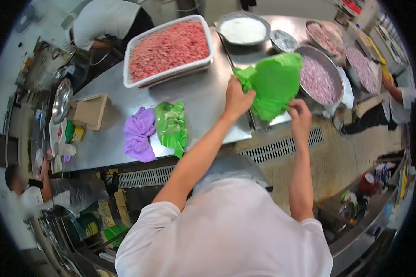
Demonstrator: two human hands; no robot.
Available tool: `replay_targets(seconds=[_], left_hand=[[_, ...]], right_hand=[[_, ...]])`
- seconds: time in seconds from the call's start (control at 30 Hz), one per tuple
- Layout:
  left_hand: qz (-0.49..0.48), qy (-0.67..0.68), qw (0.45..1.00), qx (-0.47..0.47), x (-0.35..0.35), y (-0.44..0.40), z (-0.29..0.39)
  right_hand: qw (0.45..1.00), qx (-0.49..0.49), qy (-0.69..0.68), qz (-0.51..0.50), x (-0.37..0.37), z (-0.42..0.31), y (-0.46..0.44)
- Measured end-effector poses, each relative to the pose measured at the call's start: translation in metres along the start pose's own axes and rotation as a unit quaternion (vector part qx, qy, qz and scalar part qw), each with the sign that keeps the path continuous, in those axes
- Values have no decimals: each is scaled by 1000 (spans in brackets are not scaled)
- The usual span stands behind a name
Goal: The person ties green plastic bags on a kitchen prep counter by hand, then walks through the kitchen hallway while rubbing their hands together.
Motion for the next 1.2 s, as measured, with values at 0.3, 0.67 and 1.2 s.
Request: replay_targets(seconds=[0.3, 0.67, 1.2], left_hand=[[-223, -138, 939, 225, -13, 66, -85], [-182, -93, 959, 196, 21, 179, -56], [-39, -124, 966, 223, 85, 169, -58]], right_hand=[[989, 64, 88, 100, 13, -37, -1], [963, -140, -116, -198, -146, 28, 141], [946, -193, -121, -230, -163, 26, 139]])
Point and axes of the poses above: each hand's wrist, its own y-axis away from the middle knuckle, its own x-axis out of the back of the hand, z = x × y, the point moved 10 cm from there along -y, towards the middle knuckle, and after that the axes turned 9 degrees about x, right-handed, at the moved point
